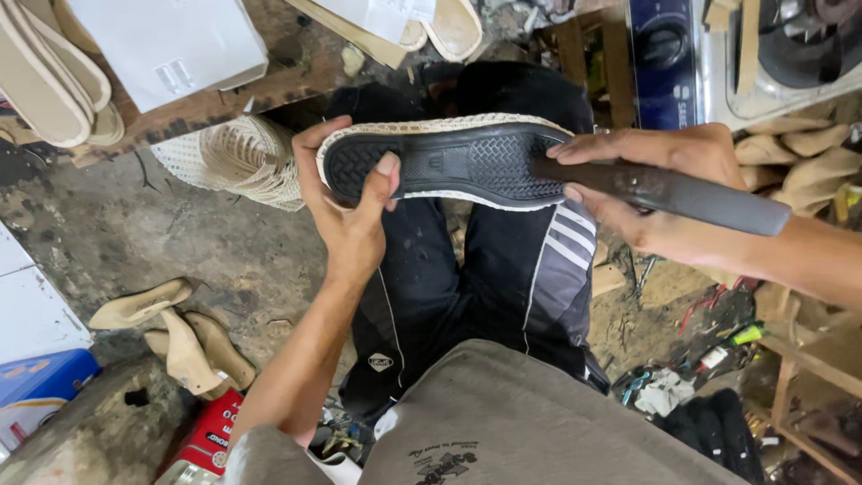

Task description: The person sits on the workshop floor and works on woven slip-on shoes, holding an upper over a sole and tapping and pressing the edges with a hammer to seat the upper onto the sole. They turn the shoe over to check the fit, place finished shoes on a wooden shelf rack, and take another shoe to repeat the process.

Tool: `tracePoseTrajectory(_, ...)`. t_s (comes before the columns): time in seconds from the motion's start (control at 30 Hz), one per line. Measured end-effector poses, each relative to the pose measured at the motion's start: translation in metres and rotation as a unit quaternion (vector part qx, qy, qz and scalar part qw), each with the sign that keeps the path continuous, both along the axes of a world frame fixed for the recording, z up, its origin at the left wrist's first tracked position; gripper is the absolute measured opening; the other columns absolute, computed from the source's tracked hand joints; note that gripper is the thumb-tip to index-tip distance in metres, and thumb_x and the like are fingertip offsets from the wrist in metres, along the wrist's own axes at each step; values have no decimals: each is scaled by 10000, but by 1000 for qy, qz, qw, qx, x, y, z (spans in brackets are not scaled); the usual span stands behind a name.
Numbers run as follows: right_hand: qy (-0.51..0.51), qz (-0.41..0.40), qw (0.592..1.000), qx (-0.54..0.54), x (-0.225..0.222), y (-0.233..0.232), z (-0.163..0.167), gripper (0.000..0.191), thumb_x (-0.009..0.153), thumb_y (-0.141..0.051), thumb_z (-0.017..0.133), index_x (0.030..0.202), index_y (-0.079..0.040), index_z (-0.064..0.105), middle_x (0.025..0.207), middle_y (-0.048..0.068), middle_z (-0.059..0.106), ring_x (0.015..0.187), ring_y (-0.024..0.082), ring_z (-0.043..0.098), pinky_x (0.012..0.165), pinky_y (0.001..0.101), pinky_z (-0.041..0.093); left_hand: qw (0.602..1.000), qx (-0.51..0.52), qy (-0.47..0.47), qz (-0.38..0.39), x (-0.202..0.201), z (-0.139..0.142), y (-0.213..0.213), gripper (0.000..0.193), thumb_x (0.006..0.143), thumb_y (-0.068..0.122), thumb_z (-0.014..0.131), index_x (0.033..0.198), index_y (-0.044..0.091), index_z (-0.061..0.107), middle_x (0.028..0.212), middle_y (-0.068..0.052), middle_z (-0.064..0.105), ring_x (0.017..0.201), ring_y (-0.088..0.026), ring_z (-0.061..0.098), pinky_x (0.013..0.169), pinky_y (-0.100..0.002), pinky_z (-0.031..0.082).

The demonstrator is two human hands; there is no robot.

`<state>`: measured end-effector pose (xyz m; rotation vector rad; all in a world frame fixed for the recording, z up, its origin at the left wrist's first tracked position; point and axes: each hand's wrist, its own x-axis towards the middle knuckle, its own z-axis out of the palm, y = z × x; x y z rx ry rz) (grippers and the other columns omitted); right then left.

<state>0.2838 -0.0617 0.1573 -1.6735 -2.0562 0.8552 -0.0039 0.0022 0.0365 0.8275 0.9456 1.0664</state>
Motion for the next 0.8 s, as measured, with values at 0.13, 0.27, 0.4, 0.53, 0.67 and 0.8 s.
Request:
tracePoseTrajectory(0.13, -20, 91, 993, 72, -12, 11, -2, 242, 926, -97, 780, 1113, 41, 714, 1137, 197, 755, 852, 239, 777, 574, 257, 567, 999, 6, 36, 11, -5, 4, 2, 506, 935, 43, 769, 1332, 49, 455, 967, -60, 614, 715, -110, 616, 577, -241, 485)
tracePoseTrajectory(0.27, -5, 0, 999, -53, -21, 25, 5, 240, 894, -130, 774, 1102, -15, 743, 1014, 149, 783, 614, 191, 733, 469, 251, 514, 1000, 3, 21, 15, -8, 5, 2, 488, 949, 61, 766, 1330, 37, 462, 976, -61, 620, 707, -107, 609, 581, -235, 478)
tracePoseTrajectory(0.4, -96, 165, 978, 84, -34, 39, 9, 250, 844, -114, 786, 1053, 17, 746, 1049, 206, 771, 671, 266, 741, 507, 300, 563, 999, 1, -21, 26, -9, 0, 1, 502, 941, 43, 776, 1329, 30, 459, 957, -62, 611, 689, -94, 575, 607, -231, 486)
tracePoseTrajectory(0.53, -84, 174, 979, 62, -50, 56, 9, 231, 872, -107, 800, 1060, 17, 749, 1023, 196, 776, 623, 240, 736, 453, 277, 537, 998, 51, -12, 32, -6, -3, -1, 478, 971, 0, 771, 1343, 30, 472, 1088, -56, 583, 927, -88, 626, 815, -261, 585)
tracePoseTrajectory(0.67, -177, 257, 946, 86, -65, 71, 18, 281, 817, -169, 807, 1067, -43, 788, 1110, 114, 811, 624, 237, 736, 495, 313, 565, 997, 61, -6, 43, -5, -7, -2, 475, 955, -12, 768, 1331, 37, 481, 1140, -57, 579, 993, -99, 622, 828, -262, 582)
tracePoseTrajectory(0.8, -115, 240, 961, 80, -66, 83, 10, 266, 854, -239, 799, 1057, -69, 781, 1036, 110, 777, 679, 228, 724, 541, 308, 565, 999, 27, -12, 43, -8, -11, -5, 448, 959, 2, 753, 1317, 46, 488, 1006, -44, 583, 772, -76, 558, 655, -229, 508)
